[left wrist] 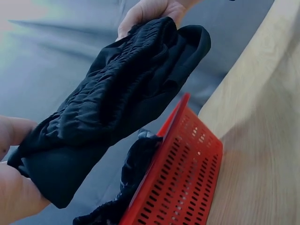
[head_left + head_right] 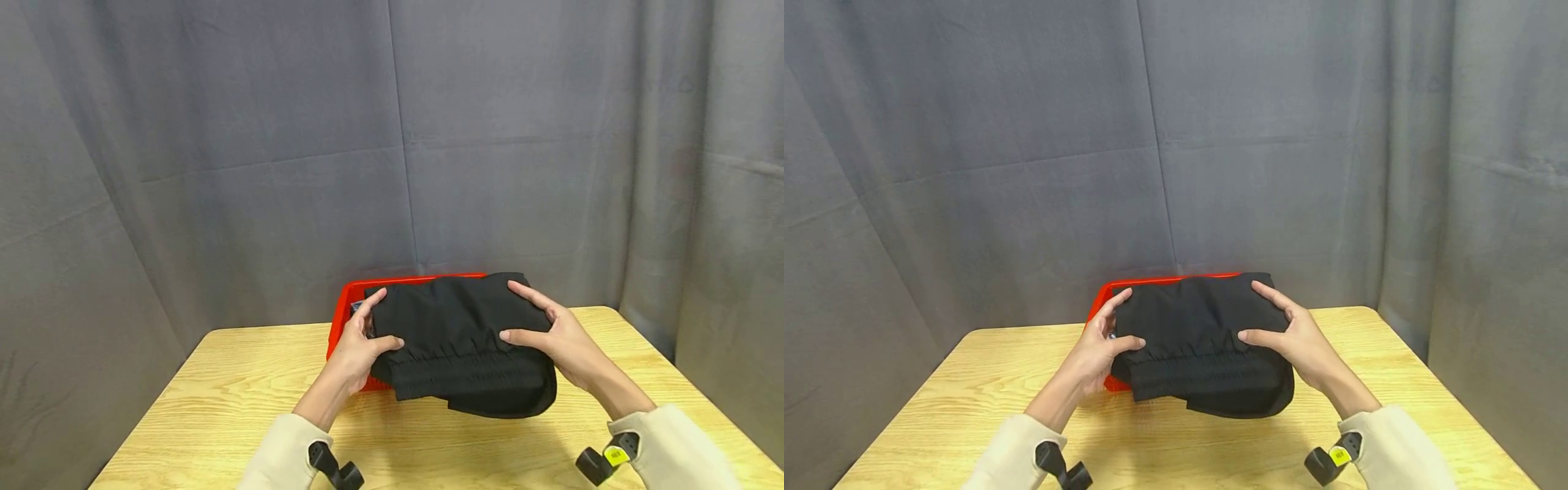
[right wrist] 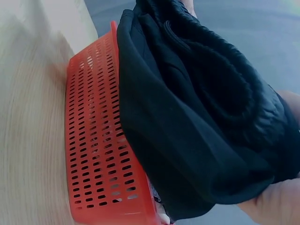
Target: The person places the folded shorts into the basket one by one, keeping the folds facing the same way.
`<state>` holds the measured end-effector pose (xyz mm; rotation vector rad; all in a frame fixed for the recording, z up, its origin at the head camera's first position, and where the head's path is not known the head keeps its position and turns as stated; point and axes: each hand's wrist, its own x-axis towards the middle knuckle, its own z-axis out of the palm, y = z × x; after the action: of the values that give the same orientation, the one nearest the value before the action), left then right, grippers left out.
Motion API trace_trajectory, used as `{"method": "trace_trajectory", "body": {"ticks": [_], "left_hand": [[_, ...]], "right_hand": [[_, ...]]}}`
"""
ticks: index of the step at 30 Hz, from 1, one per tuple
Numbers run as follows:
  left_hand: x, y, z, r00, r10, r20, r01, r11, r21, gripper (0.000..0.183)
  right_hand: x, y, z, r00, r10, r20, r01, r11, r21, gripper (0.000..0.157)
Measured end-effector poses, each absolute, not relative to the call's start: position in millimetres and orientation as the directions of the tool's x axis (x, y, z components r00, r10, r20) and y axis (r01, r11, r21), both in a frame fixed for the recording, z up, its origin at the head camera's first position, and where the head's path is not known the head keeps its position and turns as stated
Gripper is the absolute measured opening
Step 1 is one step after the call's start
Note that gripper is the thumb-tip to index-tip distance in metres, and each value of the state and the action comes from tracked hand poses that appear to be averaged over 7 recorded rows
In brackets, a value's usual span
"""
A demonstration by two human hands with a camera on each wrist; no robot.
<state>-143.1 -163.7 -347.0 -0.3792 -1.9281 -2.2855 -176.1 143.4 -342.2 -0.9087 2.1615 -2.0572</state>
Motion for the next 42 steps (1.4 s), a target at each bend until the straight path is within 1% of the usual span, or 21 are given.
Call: {"method": "trace_trajectory", "body": {"ticks": [9,13,18,22,30,35,42], "left_hand": [[-154.9,-173.6,-338.3,-0.951,0.017,0.309,0.302,-0.156,0.940,0.089],[-160.8,-179.3,-334.2,-0.953,0.008,0.304,0.300,-0.140,0.944,0.090],[-169.2,-186.0,-332.6,-0.960,-0.007,0.280,0.280,-0.075,0.957,0.088],[-176.6,-189.7,-331.4,-0.962,-0.020,0.273,0.274,-0.054,0.960,0.089],[-196.1,-188.8,-328.2,-0.965,-0.057,0.255,0.254,0.033,0.967,0.087],[-205.9,-187.6,-327.3,-0.965,-0.074,0.252,0.249,0.055,0.967,0.087],[-215.6,-189.8,-328.4,-0.962,-0.133,0.239,0.233,0.064,0.970,0.088]], "right_hand": [[-197.8,132.0,-335.0,-0.819,-0.467,0.335,-0.334,-0.088,-0.939,0.085],[-207.5,126.4,-330.6,-0.816,-0.476,0.329,-0.322,-0.098,-0.942,0.084],[-217.1,119.3,-325.7,-0.824,-0.478,0.304,-0.302,-0.084,-0.950,0.087],[-223.9,114.2,-321.3,-0.833,-0.477,0.280,-0.277,-0.078,-0.958,0.088],[-239.8,111.4,-312.1,-0.863,-0.446,0.236,-0.230,-0.069,-0.971,0.091],[-249.0,109.0,-309.7,-0.883,-0.417,0.216,-0.225,-0.029,-0.974,0.091],[-259.3,98.5,-303.0,-0.893,-0.398,0.210,-0.236,0.016,-0.972,0.090]]}}
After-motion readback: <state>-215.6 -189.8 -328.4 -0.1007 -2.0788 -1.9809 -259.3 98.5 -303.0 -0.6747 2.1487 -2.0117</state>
